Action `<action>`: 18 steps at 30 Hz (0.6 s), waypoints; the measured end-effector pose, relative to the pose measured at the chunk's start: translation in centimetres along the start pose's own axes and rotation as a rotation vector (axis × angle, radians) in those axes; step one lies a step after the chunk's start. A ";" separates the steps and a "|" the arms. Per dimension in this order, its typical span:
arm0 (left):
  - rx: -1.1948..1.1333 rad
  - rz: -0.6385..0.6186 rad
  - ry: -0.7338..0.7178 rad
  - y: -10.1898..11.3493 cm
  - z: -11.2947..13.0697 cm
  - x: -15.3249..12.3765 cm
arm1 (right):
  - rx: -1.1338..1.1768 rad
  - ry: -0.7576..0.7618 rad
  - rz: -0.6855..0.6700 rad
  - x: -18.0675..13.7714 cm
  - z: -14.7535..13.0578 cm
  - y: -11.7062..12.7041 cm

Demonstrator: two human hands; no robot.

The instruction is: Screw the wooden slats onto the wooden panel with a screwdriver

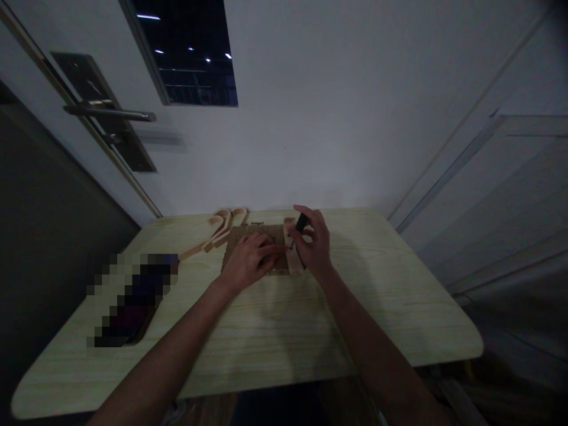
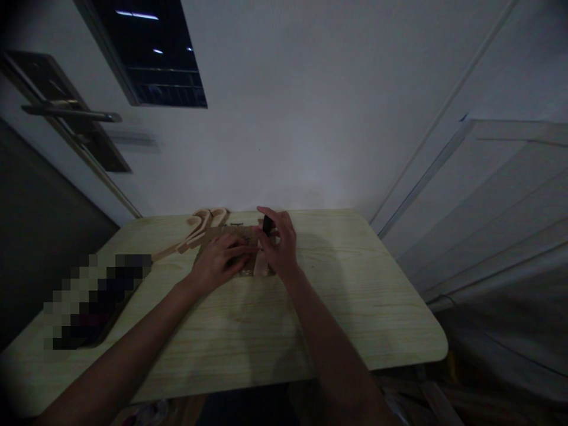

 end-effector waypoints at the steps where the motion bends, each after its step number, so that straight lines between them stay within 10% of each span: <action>1: 0.000 0.002 0.000 0.0 0.0 0.0 | -0.014 0.012 0.003 0.1 -0.1 0.0; 18: 0.014 -0.015 0.008 0.0 0.0 -0.1 | 0.089 -0.027 -0.138 -0.1 0.1 -0.3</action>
Point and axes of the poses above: each hand's wrist, its own x-axis towards the middle knuckle, its own y-axis out of the back of the hand, z = x × y, the point moved 3 cm from there along x, towards the middle knuckle, and after that the axes turned 8 degrees about x, right-handed, at the moved point
